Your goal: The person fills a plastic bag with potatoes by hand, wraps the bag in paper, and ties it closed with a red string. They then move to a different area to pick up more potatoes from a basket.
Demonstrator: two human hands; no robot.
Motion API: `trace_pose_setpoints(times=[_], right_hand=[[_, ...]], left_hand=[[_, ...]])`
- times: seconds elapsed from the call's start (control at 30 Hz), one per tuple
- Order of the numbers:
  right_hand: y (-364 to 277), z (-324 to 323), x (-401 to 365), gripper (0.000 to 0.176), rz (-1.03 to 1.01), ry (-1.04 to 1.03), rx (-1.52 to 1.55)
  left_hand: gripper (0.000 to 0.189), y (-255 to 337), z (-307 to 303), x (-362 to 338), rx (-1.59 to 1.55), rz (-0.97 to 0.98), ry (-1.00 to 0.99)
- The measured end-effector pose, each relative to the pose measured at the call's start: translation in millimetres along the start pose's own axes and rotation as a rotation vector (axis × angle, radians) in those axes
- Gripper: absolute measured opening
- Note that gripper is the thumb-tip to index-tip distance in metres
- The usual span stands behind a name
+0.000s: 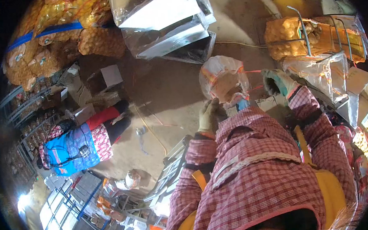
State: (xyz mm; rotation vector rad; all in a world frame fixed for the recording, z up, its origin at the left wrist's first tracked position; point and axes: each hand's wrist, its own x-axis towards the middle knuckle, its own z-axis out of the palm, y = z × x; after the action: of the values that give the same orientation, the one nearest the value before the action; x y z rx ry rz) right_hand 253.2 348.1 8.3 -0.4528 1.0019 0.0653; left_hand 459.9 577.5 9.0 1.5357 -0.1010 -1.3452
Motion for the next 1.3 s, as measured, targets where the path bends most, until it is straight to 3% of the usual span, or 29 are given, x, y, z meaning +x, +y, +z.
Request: trace_pose_setpoints(times=[0.03, 0.1, 0.17, 0.23, 0.3, 0.33, 0.37, 0.43, 0.5, 0.53, 0.57, 0.7, 0.77, 0.87, 1.0, 1.07, 1.17, 1.23, 1.3], right_hand=[[-2, 4, -3, 0.011, 0.0, -0.025, -0.025], [28, 75, 2, 0.032, -0.021, -0.139, -0.466], [50, 120, 15, 0.031, -0.055, -0.312, -0.743], [43, 113, 20, 0.029, -0.024, -0.352, -0.745], [49, 100, 13, 0.028, 0.049, -0.376, -0.723], [46, 97, 14, 0.028, -0.106, -0.338, -0.822], [41, 92, 19, 0.028, -0.275, -0.306, -0.923], [53, 75, 45, 0.029, -0.281, -0.322, -0.778], [45, 73, 48, 0.03, -0.111, -0.285, -0.682], [49, 73, 57, 0.026, -0.276, -0.298, -0.934], [54, 69, 63, 0.026, -0.285, -0.306, -0.934], [43, 86, 47, 0.021, -0.197, -0.3, -0.891], [63, 72, 63, 0.023, -0.164, -0.286, -0.563], [108, 35, 126, 0.025, -0.182, -0.28, -0.675], [99, 37, 119, 0.023, -0.054, -0.239, -0.747], [98, 33, 110, 0.023, 0.037, -0.19, -0.448], [93, 38, 103, 0.023, 0.073, -0.312, -0.345], [87, 51, 97, 0.02, 0.066, -0.276, -0.388], [91, 54, 102, 0.025, -0.076, -0.229, -0.426]], left_hand=[[0.022, 6, -8, -14, -0.194, -0.134, 0.043], [0.023, 2, -30, -31, -0.127, -0.169, 0.14], [0.036, 9, -46, -48, 0.278, -0.008, -0.021], [0.039, 18, -56, -47, 0.149, -0.106, -0.023], [0.037, 21, -56, -46, 0.366, -0.077, 0.043], [0.035, 19, -59, -36, 0.149, -0.151, 0.08], [0.035, 15, -71, -27, 0.145, -0.142, 0.096], [0.029, 9, -108, -17, 0.086, 0.049, 0.132], [0.026, 15, -116, -18, 0.064, -0.041, 0.241], [0.025, 24, -110, -21, 0.098, -0.139, 0.259], [0.024, 30, -102, -25, 0.133, -0.247, 0.274], [0.023, 26, -98, -44, 0.181, -0.179, 0.303], [0.023, 29, -99, -56, 0.143, -0.204, 0.227], [0.023, 31, -81, -72, 0.104, -0.148, 0.085], [0.025, 34, -67, -87, 0.12, -0.263, 0.023], [0.024, 27, -76, -83, 0.144, -0.303, 0.014], [0.023, 26, -64, -85, 0.134, -0.273, 0.029], [0.023, 33, -57, -84, 0.099, -0.235, 0.017], [0.023, 42, -60, -81, 0.243, -0.34, 0.043]])
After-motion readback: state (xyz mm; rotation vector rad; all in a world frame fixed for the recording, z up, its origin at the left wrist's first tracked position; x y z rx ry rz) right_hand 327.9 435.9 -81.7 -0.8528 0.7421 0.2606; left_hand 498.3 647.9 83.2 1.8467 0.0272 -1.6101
